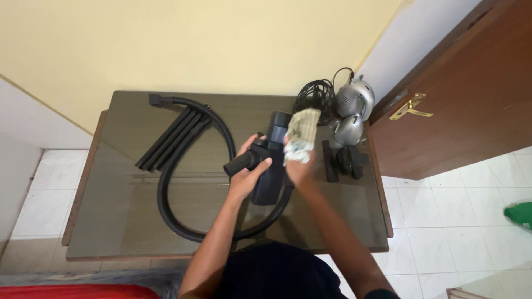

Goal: The person wipes various disassembled vacuum cleaner components, including a flexible hose, a floor nozzle, and several extension tubes, using a cloth. The person handles each part individually, wiping the surfaces and placing them back on the table.

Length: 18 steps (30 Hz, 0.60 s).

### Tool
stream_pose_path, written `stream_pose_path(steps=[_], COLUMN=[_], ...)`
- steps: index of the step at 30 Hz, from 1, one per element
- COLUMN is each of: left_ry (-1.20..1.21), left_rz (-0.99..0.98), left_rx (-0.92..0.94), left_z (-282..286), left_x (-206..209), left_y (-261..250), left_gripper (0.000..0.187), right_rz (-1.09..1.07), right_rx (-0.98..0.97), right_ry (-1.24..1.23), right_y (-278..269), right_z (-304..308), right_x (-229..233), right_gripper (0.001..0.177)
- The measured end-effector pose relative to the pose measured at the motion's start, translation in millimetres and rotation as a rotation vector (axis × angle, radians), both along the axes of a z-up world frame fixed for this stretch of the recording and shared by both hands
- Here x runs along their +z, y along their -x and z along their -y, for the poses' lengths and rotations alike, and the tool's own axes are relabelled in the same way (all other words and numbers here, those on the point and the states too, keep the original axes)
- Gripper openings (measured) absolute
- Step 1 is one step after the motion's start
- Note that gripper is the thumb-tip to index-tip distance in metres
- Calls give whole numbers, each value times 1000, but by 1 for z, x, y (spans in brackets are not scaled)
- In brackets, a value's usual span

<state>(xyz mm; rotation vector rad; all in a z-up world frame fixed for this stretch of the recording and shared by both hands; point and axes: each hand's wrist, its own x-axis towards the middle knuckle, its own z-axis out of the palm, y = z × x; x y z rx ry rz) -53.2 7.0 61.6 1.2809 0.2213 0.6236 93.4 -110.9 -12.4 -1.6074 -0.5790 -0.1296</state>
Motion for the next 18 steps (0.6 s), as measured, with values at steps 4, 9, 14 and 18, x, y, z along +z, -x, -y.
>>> stream_pose_path(steps=[4,9,14,18], left_ry=[89,246,291,279], left_rz=[39,74,51,15], left_rx=[71,208,294,323], left_z=[-8,-24,-41,-37], left_x=[-3,-14,-30,-40], left_y=[-3,-7,-15,-17], left_gripper=[73,72,64,62], right_rz=[-230,293,425,510], right_rx=[169,283,180,-107], right_ry=[-95,174,319,376], right_y=[61,101,84,39], right_z=[4,20,12,-5], right_x=[20,47,52,67], right_gripper=[42,50,72,91])
